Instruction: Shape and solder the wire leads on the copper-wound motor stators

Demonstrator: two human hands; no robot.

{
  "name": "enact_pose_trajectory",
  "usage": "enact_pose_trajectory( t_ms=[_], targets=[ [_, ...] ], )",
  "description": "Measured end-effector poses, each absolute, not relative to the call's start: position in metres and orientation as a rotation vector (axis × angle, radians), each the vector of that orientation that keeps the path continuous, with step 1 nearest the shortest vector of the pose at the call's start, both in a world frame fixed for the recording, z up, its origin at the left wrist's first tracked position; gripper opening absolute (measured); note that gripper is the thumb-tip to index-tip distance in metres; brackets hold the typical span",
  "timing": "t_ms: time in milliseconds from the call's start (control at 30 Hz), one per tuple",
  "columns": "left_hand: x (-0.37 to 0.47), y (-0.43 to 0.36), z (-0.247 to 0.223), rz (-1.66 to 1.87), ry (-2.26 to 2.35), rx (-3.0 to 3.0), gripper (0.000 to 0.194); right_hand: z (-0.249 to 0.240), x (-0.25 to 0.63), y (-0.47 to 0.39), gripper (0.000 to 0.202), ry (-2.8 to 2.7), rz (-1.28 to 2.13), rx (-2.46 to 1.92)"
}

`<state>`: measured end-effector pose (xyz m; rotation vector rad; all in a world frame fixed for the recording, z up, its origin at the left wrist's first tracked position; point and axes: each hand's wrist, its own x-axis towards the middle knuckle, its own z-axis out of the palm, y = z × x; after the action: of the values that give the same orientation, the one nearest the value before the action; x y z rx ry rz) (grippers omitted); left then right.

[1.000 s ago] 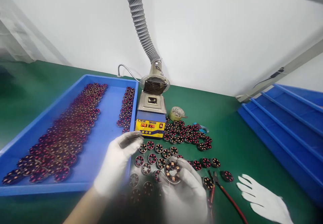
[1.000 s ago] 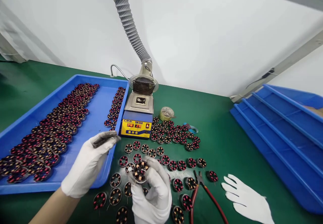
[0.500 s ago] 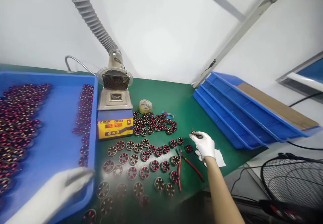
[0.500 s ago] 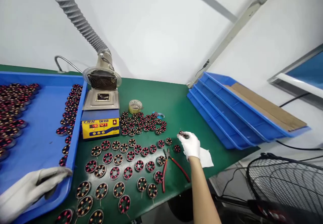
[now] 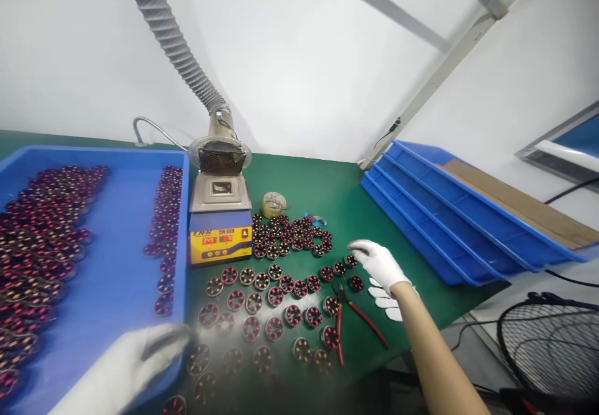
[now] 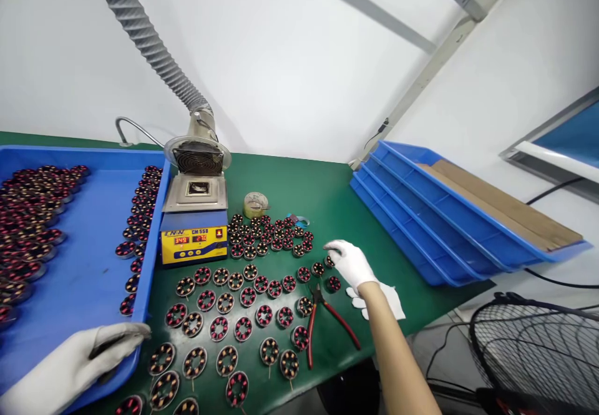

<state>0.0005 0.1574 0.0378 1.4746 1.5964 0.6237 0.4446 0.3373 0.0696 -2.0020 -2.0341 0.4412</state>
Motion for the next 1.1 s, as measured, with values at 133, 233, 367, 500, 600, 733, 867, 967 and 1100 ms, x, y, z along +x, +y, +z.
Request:
enact_pose_trajectory(
  t_ms=[133,233,367,500,600,733,867,967,1100],
  targets=[
    [0.000,0.157,0.041,0.543,1.589,1.546,0.031,0.062,0.386,0.355,0.021,-2.254,0.413,-1.975],
    [0.005,0.154,0.052,0.596,1.555,1.574,0.027,0.053,0.356,0.371,0.021,-2.359,0.323,-2.148],
    [0.010,0.153,0.069,0.660,1.517,1.615,0.025,0.050,0.340,0.381,0.031,-2.402,0.066,-2.389],
    [0.009,0.152,0.073,0.670,1.539,1.642,0.023,0.049,0.340,0.383,0.041,-2.404,-0.012,-2.509],
    [0.008,0.151,0.072,0.665,1.560,1.648,0.022,0.045,0.342,0.388,0.045,-2.414,-0.004,-2.541],
    [0.007,0.149,0.069,0.684,1.569,1.643,0.023,0.036,0.344,0.402,0.041,-2.397,0.052,-2.527],
    [0.007,0.148,0.068,0.699,1.581,1.643,0.023,0.034,0.355,0.409,0.019,-2.361,0.325,-2.457],
    [0.008,0.148,0.068,0.709,1.589,1.649,0.023,0.043,0.369,0.402,0.027,-2.287,0.591,-2.318],
    [0.010,0.148,0.069,0.724,1.593,1.651,0.023,0.066,0.381,0.381,0.035,-1.930,0.933,-2.010]
  ],
)
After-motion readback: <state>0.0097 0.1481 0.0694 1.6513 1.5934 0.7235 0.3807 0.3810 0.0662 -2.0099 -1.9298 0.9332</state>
